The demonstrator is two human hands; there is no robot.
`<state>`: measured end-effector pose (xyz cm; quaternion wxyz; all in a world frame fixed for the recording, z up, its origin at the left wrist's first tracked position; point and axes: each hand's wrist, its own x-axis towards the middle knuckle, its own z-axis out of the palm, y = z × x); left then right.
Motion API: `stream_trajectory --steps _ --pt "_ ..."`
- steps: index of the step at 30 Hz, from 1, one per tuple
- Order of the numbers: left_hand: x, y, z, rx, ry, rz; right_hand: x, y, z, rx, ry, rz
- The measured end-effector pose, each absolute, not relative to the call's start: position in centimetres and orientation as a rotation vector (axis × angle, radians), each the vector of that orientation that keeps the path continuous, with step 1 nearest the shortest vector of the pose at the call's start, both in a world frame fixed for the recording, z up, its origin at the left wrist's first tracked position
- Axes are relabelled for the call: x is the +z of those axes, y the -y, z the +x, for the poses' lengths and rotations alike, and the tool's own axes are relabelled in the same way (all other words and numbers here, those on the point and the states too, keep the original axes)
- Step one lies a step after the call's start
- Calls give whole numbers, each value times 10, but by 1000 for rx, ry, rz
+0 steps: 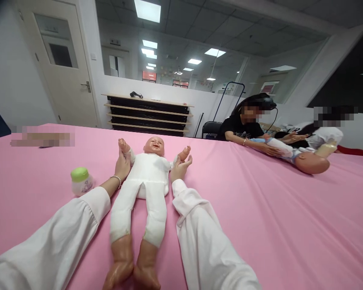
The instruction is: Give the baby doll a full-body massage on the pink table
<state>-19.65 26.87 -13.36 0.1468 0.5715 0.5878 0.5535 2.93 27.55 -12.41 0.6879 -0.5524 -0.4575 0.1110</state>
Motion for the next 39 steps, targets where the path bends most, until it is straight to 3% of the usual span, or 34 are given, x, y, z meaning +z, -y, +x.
stream_trajectory --steps 9,29,39 --pt "-143 -317 -194 1343 -1939 1598 -141 -329 42 350 1100 -1352" --pt "-147 -317 -200 1335 -1953 1737 -147 -335 50 518 1362 -1315" --pt "-145 -316 -203 1074 -2059 1774 -150 -339 53 508 1359 -1373"
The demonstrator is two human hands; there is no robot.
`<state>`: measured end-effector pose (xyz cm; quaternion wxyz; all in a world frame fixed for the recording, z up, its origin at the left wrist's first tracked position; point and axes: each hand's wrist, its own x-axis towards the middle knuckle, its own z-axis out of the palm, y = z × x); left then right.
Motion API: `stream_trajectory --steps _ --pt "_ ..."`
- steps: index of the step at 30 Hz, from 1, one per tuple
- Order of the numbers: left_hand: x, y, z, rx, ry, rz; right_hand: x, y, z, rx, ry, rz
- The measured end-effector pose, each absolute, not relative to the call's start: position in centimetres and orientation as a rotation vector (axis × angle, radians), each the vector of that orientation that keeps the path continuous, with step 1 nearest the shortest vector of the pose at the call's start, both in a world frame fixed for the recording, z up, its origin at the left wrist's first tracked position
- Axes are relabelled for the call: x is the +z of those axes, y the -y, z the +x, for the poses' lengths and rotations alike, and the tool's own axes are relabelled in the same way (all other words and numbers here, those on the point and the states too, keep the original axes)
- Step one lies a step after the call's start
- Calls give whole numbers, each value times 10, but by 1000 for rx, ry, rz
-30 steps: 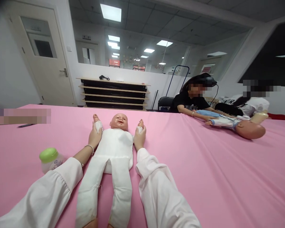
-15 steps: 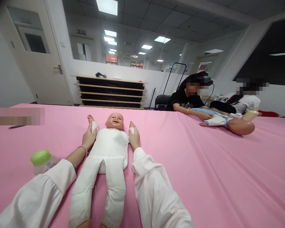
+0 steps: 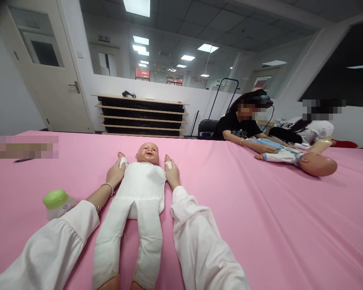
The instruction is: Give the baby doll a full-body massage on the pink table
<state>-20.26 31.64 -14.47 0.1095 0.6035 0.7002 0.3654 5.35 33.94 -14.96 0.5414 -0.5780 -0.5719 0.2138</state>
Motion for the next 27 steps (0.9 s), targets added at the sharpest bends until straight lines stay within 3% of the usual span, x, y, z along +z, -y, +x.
stream_trajectory --steps 27 --pt "-139 -312 -203 958 -2125 1777 -142 -332 50 580 1285 -1513"
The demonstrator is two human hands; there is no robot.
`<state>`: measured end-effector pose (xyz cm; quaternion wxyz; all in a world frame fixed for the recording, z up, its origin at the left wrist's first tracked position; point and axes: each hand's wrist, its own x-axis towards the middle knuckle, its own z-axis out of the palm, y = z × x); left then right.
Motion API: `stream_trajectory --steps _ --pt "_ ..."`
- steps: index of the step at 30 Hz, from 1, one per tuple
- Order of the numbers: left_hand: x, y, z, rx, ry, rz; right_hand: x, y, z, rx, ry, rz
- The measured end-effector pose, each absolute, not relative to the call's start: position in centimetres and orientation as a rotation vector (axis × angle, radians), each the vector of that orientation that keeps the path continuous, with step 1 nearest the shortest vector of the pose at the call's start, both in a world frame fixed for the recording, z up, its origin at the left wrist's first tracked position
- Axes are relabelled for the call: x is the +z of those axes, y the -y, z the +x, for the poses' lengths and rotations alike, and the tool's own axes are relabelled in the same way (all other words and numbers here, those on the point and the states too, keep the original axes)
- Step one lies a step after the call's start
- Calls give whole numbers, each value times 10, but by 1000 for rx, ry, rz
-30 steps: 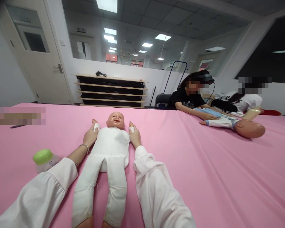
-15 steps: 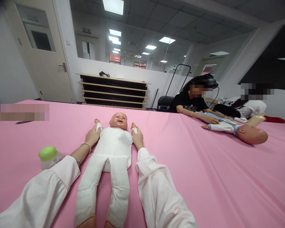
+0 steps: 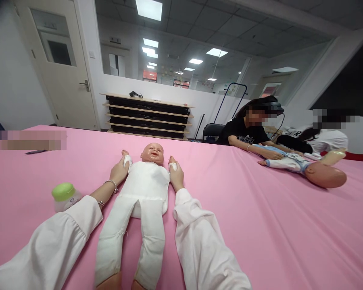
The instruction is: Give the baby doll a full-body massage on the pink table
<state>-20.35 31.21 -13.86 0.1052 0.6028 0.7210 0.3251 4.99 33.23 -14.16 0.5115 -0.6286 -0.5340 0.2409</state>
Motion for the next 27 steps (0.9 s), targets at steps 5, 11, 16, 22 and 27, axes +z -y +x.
stream_trajectory --steps 5,11,16,22,27 --pt "-139 -313 -204 976 -2119 1757 -140 -330 49 593 1286 -1516" --pt "-140 -313 -206 1001 -2107 1751 -143 -333 51 589 1291 -1478" --pt "-142 -314 -206 1054 -2086 1729 -146 -334 51 472 1328 -1358" --pt "-142 -308 -205 1436 -1940 1699 -141 -321 44 154 1355 -1230" --pt "-143 -285 -199 1733 -1753 1662 -145 -298 37 -26 1304 -1218"
